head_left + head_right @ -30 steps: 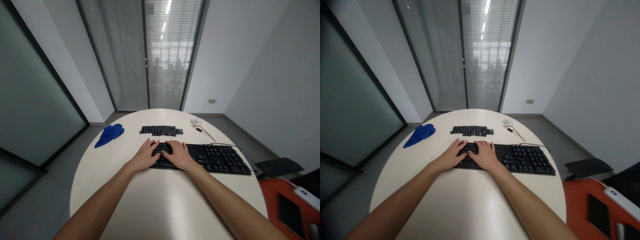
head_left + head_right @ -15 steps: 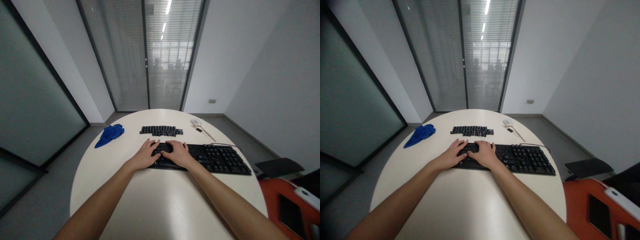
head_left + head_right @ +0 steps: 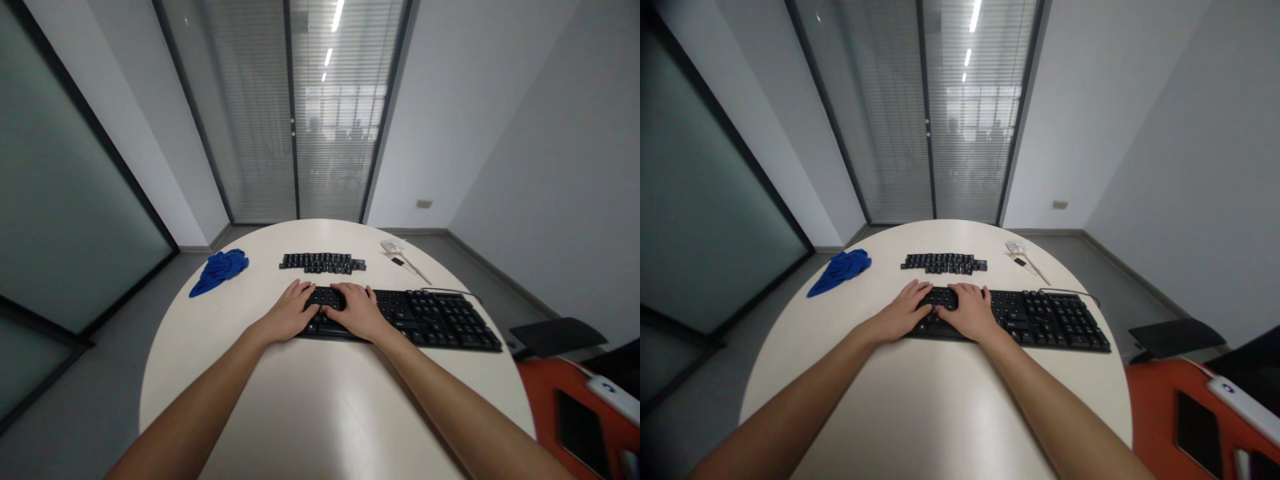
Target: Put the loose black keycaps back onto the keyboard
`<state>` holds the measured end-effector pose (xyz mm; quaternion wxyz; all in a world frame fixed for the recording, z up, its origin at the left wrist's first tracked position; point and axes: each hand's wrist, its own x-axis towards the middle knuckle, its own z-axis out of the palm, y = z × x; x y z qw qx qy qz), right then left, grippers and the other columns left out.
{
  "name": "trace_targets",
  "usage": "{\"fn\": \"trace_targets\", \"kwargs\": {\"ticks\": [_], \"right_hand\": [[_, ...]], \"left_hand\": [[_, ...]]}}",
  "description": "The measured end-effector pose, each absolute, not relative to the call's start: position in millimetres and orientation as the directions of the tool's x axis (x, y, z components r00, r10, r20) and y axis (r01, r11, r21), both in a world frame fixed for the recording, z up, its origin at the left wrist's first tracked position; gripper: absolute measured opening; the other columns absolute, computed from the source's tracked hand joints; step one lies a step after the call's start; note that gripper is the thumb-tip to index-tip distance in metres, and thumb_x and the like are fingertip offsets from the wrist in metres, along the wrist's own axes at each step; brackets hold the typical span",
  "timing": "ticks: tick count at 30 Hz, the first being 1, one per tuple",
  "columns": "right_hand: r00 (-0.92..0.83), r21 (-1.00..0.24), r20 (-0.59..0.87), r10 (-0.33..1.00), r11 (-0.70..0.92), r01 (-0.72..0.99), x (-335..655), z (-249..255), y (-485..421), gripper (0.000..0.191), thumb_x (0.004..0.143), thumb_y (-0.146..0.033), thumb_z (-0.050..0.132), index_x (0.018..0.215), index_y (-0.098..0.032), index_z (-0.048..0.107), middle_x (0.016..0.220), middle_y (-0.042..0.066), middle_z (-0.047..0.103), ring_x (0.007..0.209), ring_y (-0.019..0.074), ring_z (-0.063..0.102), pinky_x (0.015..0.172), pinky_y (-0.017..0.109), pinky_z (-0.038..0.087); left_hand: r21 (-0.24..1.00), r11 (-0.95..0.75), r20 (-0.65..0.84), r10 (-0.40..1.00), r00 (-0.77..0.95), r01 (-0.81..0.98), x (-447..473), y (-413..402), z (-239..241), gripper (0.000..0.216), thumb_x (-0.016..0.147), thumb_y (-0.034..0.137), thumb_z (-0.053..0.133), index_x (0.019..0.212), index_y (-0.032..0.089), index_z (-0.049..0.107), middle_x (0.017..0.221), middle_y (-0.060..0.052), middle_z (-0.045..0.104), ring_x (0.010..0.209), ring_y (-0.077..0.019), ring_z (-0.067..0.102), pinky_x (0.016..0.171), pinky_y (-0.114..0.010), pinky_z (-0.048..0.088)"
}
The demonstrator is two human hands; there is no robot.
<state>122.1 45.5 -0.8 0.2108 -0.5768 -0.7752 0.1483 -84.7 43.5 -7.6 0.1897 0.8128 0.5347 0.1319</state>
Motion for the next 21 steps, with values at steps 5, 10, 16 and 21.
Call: {"fn": "trace_targets", "kwargs": {"ticks": [5,10,16,21], "right_hand": [[-0.262,-0.448,0.188,0.947,0.320,0.835,122,-4,44,0.053,0.087,-0.048,0.065,0.132,-0.022,0.059,0.138,0.012,0.062,0.132,0.0324,0.050,0.117,0.063,0.016],[-0.251,-0.446,0.223,0.942,0.328,0.833,122,-7,46,0.045,0.090,-0.046,0.062,0.128,-0.023,0.062,0.134,0.011,0.064,0.130,0.0306,0.053,0.116,0.061,0.019],[-0.203,-0.447,0.212,0.956,0.280,0.850,123,0,61,0.030,0.093,-0.037,0.059,0.119,-0.024,0.068,0.120,0.008,0.072,0.116,0.0282,0.062,0.103,0.050,0.036],[-0.293,-0.298,0.256,0.921,0.363,0.883,115,12,91,0.019,0.095,-0.028,0.058,0.106,-0.024,0.073,0.109,0.006,0.074,0.109,0.0266,0.062,0.094,0.042,0.037]], "left_hand": [[0.364,-0.427,0.130,0.903,0.409,0.828,-83,43,-13,0.052,0.104,0.039,0.029,0.148,0.013,0.043,0.156,-0.013,0.042,0.150,-0.0282,0.028,0.123,-0.046,0.023],[0.273,-0.477,0.241,0.875,0.421,0.835,-80,39,-18,0.052,0.105,0.040,0.030,0.148,0.013,0.041,0.152,-0.016,0.047,0.144,-0.0301,0.037,0.121,-0.050,0.026],[0.248,-0.474,0.242,0.875,0.420,0.845,-78,40,-21,0.052,0.104,0.039,0.034,0.149,0.013,0.041,0.152,-0.015,0.047,0.143,-0.0302,0.038,0.120,-0.048,0.027],[0.237,-0.473,0.237,0.875,0.422,0.849,-77,39,-21,0.053,0.104,0.039,0.033,0.147,0.010,0.043,0.152,-0.016,0.046,0.144,-0.0314,0.037,0.121,-0.049,0.026]]}}
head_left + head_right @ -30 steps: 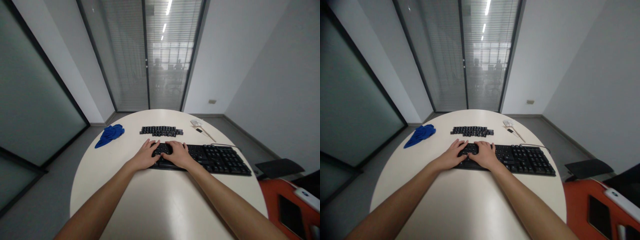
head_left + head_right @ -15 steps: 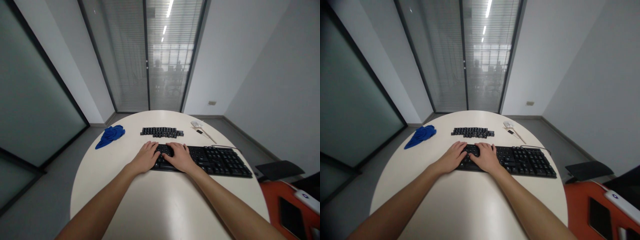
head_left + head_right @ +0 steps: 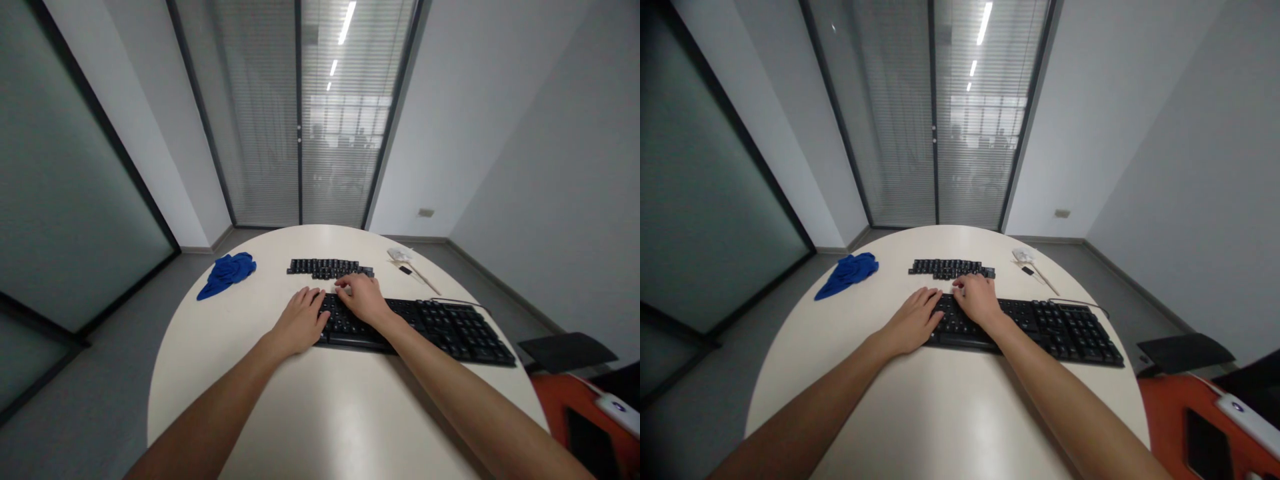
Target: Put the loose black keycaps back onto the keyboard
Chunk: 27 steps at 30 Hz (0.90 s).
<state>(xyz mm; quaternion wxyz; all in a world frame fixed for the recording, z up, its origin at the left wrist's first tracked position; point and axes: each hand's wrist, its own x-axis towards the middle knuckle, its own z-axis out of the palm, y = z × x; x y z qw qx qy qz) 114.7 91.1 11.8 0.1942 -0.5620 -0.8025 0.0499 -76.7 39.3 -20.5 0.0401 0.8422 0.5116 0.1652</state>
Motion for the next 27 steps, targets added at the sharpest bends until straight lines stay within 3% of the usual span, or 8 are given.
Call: {"fn": "trace_targets", "kwargs": {"ticks": [10,24,27], "right_hand": [[-0.542,0.025,0.316,0.779,0.564,0.825,74,11,138,0.021,0.093,-0.026,0.061,0.111,-0.020,0.071,0.115,0.012,0.069,0.114,0.0296,0.051,0.096,0.043,0.032],[-0.579,0.021,0.304,0.757,0.602,0.798,70,15,140,0.022,0.097,-0.025,0.054,0.111,-0.019,0.071,0.117,0.013,0.068,0.115,0.0300,0.050,0.096,0.043,0.032],[-0.533,-0.048,0.354,0.768,0.585,0.810,80,17,130,0.024,0.099,-0.028,0.052,0.115,-0.019,0.069,0.119,0.012,0.068,0.114,0.0283,0.052,0.095,0.042,0.033]], "left_hand": [[0.214,-0.474,0.244,0.873,0.423,0.854,-74,35,-12,0.049,0.104,0.037,0.036,0.144,0.011,0.047,0.148,-0.015,0.051,0.139,-0.0310,0.042,0.120,-0.049,0.029],[0.263,-0.483,0.239,0.872,0.428,0.835,-75,36,-10,0.048,0.102,0.036,0.039,0.142,0.010,0.048,0.144,-0.016,0.052,0.138,-0.0305,0.042,0.121,-0.047,0.027],[0.246,-0.483,0.231,0.871,0.433,0.840,-75,36,-10,0.048,0.103,0.036,0.039,0.142,0.010,0.048,0.145,-0.016,0.052,0.138,-0.0301,0.042,0.121,-0.046,0.027]]}}
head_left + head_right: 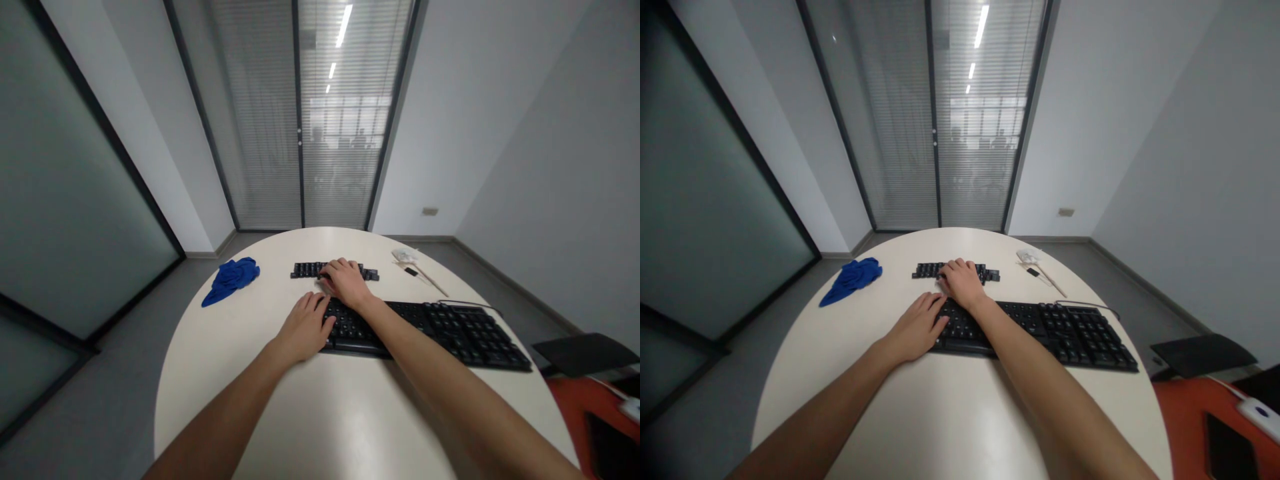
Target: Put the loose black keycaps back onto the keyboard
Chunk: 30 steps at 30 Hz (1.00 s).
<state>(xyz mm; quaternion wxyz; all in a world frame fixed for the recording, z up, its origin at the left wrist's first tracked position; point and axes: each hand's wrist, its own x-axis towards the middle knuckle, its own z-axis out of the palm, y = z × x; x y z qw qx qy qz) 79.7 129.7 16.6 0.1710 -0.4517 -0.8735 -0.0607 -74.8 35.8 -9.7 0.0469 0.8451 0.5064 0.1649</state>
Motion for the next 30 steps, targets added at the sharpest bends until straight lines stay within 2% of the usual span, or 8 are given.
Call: {"fn": "trace_targets", "kwargs": {"ticks": [5,8,10,12,18,30], "right_hand": [[-0.449,-0.280,0.403,0.798,0.574,0.769,114,22,99,0.018,0.095,-0.032,0.060,0.105,-0.021,0.071,0.110,0.006,0.073,0.108,0.0253,0.061,0.097,0.042,0.034],[-0.435,-0.465,0.309,0.846,0.533,0.707,136,24,79,0.017,0.091,-0.034,0.063,0.099,-0.022,0.072,0.098,0.003,0.075,0.086,0.0195,0.066,0.089,0.036,0.042],[-0.480,-0.546,0.263,0.837,0.539,0.641,147,24,68,0.019,0.092,-0.035,0.061,0.098,-0.022,0.073,0.091,0.002,0.074,0.080,0.0183,0.066,0.081,0.032,0.046],[-0.514,-0.559,0.232,0.826,0.545,0.624,154,23,59,0.019,0.092,-0.037,0.061,0.098,-0.023,0.073,0.089,0.002,0.074,0.081,0.0190,0.066,0.078,0.031,0.047],[-0.554,-0.533,0.214,0.805,0.572,0.624,155,16,50,0.015,0.092,-0.035,0.064,0.097,-0.025,0.074,0.100,0.003,0.073,0.098,0.0220,0.064,0.091,0.036,0.046],[-0.526,-0.477,0.220,0.822,0.561,0.677,150,12,45,0.014,0.091,-0.035,0.067,0.099,-0.027,0.076,0.103,0.004,0.073,0.104,0.0244,0.062,0.098,0.044,0.038]], "left_hand": [[0.244,-0.485,0.244,0.869,0.431,0.840,-75,35,-10,0.046,0.103,0.035,0.038,0.142,0.013,0.048,0.146,-0.014,0.052,0.138,-0.0296,0.043,0.121,-0.046,0.028],[0.255,-0.486,0.248,0.869,0.429,0.836,-76,35,-10,0.046,0.103,0.036,0.038,0.143,0.014,0.047,0.145,-0.014,0.052,0.138,-0.0292,0.042,0.120,-0.047,0.028],[0.256,-0.484,0.236,0.870,0.432,0.837,-76,36,-9,0.047,0.103,0.036,0.038,0.143,0.013,0.047,0.146,-0.015,0.051,0.138,-0.0293,0.042,0.120,-0.047,0.029],[0.259,-0.482,0.229,0.872,0.432,0.837,-77,36,-9,0.048,0.103,0.036,0.038,0.143,0.013,0.047,0.147,-0.015,0.050,0.138,-0.0293,0.042,0.119,-0.047,0.030],[0.244,-0.484,0.241,0.870,0.431,0.840,-76,37,-8,0.046,0.102,0.035,0.040,0.142,0.013,0.049,0.145,-0.015,0.052,0.135,-0.0290,0.044,0.118,-0.046,0.031],[0.235,-0.478,0.268,0.869,0.416,0.847,-76,35,-8,0.045,0.101,0.035,0.043,0.140,0.015,0.051,0.146,-0.014,0.054,0.136,-0.0309,0.045,0.119,-0.050,0.028]]}}
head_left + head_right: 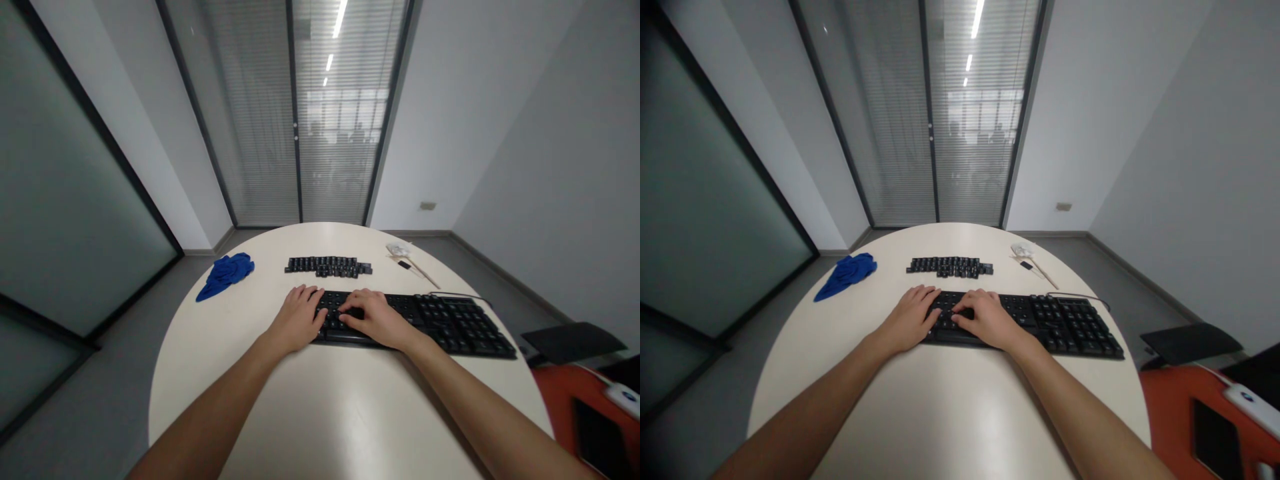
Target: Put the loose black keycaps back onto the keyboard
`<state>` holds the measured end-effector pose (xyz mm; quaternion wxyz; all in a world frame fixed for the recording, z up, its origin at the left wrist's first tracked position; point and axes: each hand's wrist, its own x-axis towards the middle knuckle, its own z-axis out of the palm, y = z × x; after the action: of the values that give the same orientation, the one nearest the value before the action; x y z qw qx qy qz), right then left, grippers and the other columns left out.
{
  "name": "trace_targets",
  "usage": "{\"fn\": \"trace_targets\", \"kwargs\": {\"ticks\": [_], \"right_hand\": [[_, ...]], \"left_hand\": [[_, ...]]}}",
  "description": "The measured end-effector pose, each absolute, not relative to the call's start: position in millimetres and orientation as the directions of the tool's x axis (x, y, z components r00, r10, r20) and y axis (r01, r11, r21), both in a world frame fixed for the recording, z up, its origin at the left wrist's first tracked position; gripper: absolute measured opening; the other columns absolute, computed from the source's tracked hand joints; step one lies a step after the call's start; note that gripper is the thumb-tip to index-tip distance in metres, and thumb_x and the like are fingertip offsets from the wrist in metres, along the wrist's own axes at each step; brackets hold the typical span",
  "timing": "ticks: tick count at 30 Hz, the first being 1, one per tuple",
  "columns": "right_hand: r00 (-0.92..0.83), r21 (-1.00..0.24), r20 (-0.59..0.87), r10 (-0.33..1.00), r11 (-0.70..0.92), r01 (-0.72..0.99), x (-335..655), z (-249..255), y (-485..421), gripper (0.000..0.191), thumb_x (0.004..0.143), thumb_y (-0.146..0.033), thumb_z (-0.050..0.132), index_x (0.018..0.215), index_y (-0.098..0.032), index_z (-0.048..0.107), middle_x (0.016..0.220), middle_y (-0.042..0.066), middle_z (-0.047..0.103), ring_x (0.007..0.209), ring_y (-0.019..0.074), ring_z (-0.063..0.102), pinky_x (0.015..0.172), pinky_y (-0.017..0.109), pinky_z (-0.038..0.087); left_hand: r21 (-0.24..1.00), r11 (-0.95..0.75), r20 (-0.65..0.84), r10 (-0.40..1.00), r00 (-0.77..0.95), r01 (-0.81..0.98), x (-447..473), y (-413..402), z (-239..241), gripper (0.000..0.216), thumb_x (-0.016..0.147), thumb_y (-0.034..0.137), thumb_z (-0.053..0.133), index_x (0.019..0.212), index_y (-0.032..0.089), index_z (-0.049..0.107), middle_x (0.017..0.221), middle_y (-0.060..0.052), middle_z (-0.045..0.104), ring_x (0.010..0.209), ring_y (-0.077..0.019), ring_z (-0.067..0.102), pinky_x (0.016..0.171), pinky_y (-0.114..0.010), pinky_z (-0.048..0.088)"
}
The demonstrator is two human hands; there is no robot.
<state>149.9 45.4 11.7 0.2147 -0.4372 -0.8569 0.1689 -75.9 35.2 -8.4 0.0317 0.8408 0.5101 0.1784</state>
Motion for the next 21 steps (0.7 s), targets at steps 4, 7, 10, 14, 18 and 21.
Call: {"fn": "trace_targets", "kwargs": {"ticks": [4,7,10,14,18,21], "right_hand": [[-0.505,-0.444,0.252,0.826,0.562,0.698,147.7,10.0,42.1,0.016,0.090,-0.034,0.068,0.102,-0.027,0.077,0.103,0.005,0.074,0.106,0.0253,0.062,0.098,0.045,0.035],[-0.502,-0.435,0.267,0.822,0.568,0.699,145.2,11.0,40.2,0.013,0.087,-0.031,0.070,0.097,-0.026,0.076,0.101,0.004,0.074,0.104,0.0246,0.063,0.098,0.045,0.034],[-0.492,-0.446,0.269,0.828,0.560,0.699,143.2,12.0,39.3,0.010,0.085,-0.029,0.071,0.094,-0.024,0.075,0.099,0.003,0.075,0.102,0.0239,0.064,0.097,0.044,0.035],[-0.494,-0.464,0.269,0.827,0.560,0.686,142.8,11.1,39.3,0.014,0.087,-0.029,0.069,0.098,-0.025,0.076,0.102,0.005,0.076,0.104,0.0245,0.064,0.098,0.044,0.035],[-0.495,-0.502,0.276,0.824,0.562,0.657,142.4,10.1,39.0,0.017,0.088,-0.029,0.067,0.102,-0.026,0.076,0.105,0.004,0.076,0.105,0.0243,0.066,0.100,0.044,0.037],[-0.476,-0.541,0.277,0.835,0.545,0.641,140.9,10.6,38.4,0.018,0.086,-0.026,0.068,0.103,-0.026,0.075,0.103,0.002,0.077,0.102,0.0233,0.068,0.101,0.044,0.038]], "left_hand": [[0.312,-0.410,0.294,0.899,0.324,0.857,-71.5,34.5,-5.0,0.045,0.095,0.040,0.054,0.134,0.016,0.056,0.138,-0.013,0.061,0.131,-0.0330,0.050,0.116,-0.051,0.033],[0.369,-0.384,0.296,0.912,0.285,0.846,-68.2,34.2,-3.4,0.049,0.092,0.046,0.060,0.131,0.016,0.057,0.131,-0.013,0.064,0.126,-0.0334,0.054,0.112,-0.049,0.039],[0.376,-0.390,0.310,0.908,0.282,0.841,-67.3,34.7,-3.5,0.049,0.090,0.046,0.063,0.127,0.015,0.057,0.128,-0.013,0.064,0.123,-0.0330,0.055,0.110,-0.048,0.041],[0.393,-0.391,0.322,0.906,0.274,0.832,-68.6,35.8,-5.0,0.047,0.089,0.042,0.065,0.127,0.016,0.057,0.128,-0.013,0.064,0.122,-0.0321,0.056,0.109,-0.047,0.042],[0.395,-0.409,0.325,0.900,0.291,0.823,-69.7,36.4,-6.7,0.044,0.090,0.039,0.064,0.127,0.016,0.057,0.127,-0.013,0.064,0.123,-0.0318,0.055,0.110,-0.047,0.041],[0.398,-0.414,0.328,0.897,0.294,0.819,-70.3,36.7,-7.0,0.044,0.090,0.038,0.066,0.126,0.016,0.057,0.127,-0.013,0.064,0.123,-0.0316,0.055,0.111,-0.047,0.040]]}}
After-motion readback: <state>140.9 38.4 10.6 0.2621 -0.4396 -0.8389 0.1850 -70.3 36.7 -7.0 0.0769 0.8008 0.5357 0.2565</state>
